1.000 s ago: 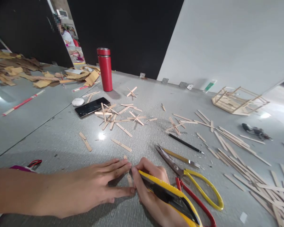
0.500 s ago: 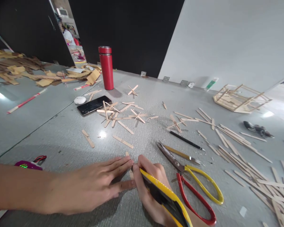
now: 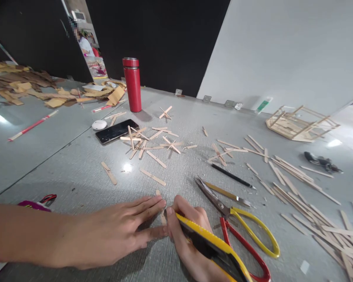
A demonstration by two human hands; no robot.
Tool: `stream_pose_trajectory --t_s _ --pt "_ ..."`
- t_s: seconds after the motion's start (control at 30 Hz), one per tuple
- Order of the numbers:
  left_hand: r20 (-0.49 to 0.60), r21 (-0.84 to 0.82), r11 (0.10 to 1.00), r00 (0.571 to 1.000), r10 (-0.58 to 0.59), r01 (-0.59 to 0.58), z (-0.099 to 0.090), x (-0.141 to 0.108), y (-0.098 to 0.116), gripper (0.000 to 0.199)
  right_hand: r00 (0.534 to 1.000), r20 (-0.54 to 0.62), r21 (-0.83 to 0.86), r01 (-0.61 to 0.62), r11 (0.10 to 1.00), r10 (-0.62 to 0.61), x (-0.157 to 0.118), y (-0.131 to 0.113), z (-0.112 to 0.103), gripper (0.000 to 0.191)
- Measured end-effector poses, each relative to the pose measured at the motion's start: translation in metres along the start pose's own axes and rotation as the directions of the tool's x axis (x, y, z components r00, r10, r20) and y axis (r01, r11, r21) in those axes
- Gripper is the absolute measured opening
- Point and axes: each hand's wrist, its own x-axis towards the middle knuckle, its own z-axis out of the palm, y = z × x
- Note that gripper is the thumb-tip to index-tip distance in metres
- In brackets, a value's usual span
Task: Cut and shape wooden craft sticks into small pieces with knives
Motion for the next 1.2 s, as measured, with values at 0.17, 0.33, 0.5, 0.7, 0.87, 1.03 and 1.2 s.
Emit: stream_pose_trajectory --t_s 0.17,0.33,0.5,0.7,0.87,1.03,1.2 --pt "0.016 -0.003 1.000 1.000 0.007 -0.007 -0.001 0.000 0.000 0.087 1.000 -0.006 -0.017 0.013 1.000 -0.013 0.000 -0.002 -0.001 0.041" --pt "-0.036 -0.036 0.999 0.999 0.000 -0.001 -0.002 0.000 -0.001 0.076 0.996 -0.044 -0.045 0.078 0.996 -0.080 0.000 0.002 0.000 0.034" --pt "-0.033 -0.029 0.999 0.999 0.038 -0.039 -0.005 0.000 -0.002 0.062 0.955 0.126 -0.027 0.273 0.962 -0.268 0.005 0.005 -0.003 0.023" --pt "-0.034 -0.024 0.999 0.999 0.030 -0.031 -0.004 0.000 -0.001 0.055 0.970 0.144 -0.011 0.198 0.980 -0.195 0.008 -0.003 -0.012 0.025" --pt "-0.049 -0.007 1.000 0.999 0.019 -0.019 0.000 0.000 -0.002 0.051 0.928 0.356 0.048 0.097 0.994 -0.107 0.015 -0.004 -0.036 0.020" --pt "-0.051 -0.041 0.999 0.998 -0.033 0.030 0.000 0.003 0.000 0.050 0.757 0.652 0.277 -0.294 0.915 0.046 0.017 -0.007 -0.061 0.024" --pt "-0.042 -0.030 1.000 0.999 0.000 -0.001 -0.001 0.004 0.000 0.055 0.677 0.705 0.279 -0.538 0.796 0.210 0.013 -0.006 -0.063 0.034"
